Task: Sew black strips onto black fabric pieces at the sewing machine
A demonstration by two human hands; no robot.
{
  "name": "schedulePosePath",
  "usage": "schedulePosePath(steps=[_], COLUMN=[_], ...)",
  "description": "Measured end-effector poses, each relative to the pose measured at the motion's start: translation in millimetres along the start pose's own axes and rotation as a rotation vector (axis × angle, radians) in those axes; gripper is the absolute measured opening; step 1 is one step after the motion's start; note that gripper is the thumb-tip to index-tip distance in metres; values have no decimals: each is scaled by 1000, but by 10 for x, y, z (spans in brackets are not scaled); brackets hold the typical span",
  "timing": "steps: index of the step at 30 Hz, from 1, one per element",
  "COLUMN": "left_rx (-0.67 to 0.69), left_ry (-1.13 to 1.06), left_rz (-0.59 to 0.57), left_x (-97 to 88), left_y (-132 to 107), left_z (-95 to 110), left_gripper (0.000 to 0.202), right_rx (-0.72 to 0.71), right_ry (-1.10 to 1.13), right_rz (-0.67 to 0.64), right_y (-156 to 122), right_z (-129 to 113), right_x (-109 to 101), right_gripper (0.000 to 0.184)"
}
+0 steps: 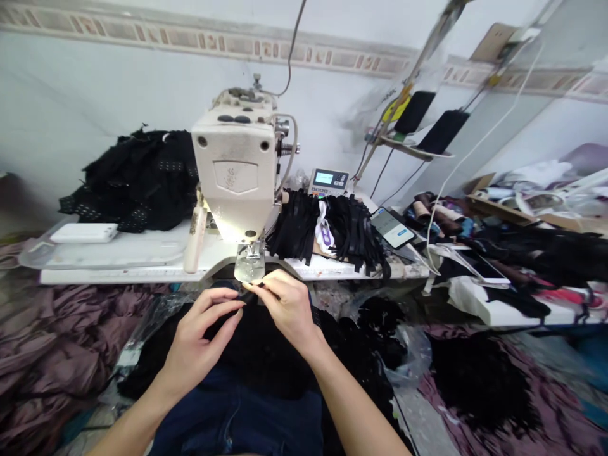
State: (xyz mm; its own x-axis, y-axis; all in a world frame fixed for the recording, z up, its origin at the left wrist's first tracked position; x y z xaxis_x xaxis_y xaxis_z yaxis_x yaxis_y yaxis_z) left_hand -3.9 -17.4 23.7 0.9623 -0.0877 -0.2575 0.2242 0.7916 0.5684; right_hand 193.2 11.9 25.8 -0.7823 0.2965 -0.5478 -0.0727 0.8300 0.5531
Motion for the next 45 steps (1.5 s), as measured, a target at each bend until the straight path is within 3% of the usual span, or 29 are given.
schedulePosePath(steps=[4,7,11,15,18,21,25,29,33,36,41,43,45], left_rx=[344,448,466,457,427,411,419,432,439,443,447,465,473], left_ry=[332,434,489,447,409,414,463,510,583,613,603,600,592], left_rz=[-104,-223,-249,-156,-113,-158,-171,-155,-147,-148,-160,-161,-158], left_x=[49,62,74,107,123,138,161,206,250,265,256,247,235], left_y=[238,336,349,282,260,277,294,273,268,280,281,276,274], left_z=[47,-23,-90,-114,-132,-146,-141,-121,-111,-109,-102,-97,-95], left_gripper=[32,40,40,39,41,40,44,51,50,47,43,42,43], right_rx=[-87,-104,-147,-178,-177,-144,10,299,413,414,281,168,76], right_ry=[-171,-221,-240,-275,-209,-79,90,227,337,370,219,135,73], right_rz=[99,106,33,-15,6,-5,-18,83,-6,-24,105,59,-69], right_y=[281,401,373,215,114,69,77,64,-27,-69,125,279,429], right_z=[72,128,98,73,162,291,377,398,390,384,336,284,233], right_x=[54,75,55,34,43,74,109,121,180,206,83,6,-54], right_gripper=[27,26,27,26,29,29,31,34,36,35,28,24,21])
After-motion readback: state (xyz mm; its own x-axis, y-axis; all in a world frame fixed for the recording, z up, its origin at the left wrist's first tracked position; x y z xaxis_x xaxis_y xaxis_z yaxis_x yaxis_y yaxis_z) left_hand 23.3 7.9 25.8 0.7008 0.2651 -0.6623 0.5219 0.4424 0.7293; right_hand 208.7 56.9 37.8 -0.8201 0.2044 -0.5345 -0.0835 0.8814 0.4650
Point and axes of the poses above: each hand's wrist, its own y-axis towards the middle knuckle, its own x-axis out of the palm, z = x × y, the point moved 2 cm from there along y, towards the middle knuckle, and after that the axes turned 15 degrees about -y, right-handed, at the moved point
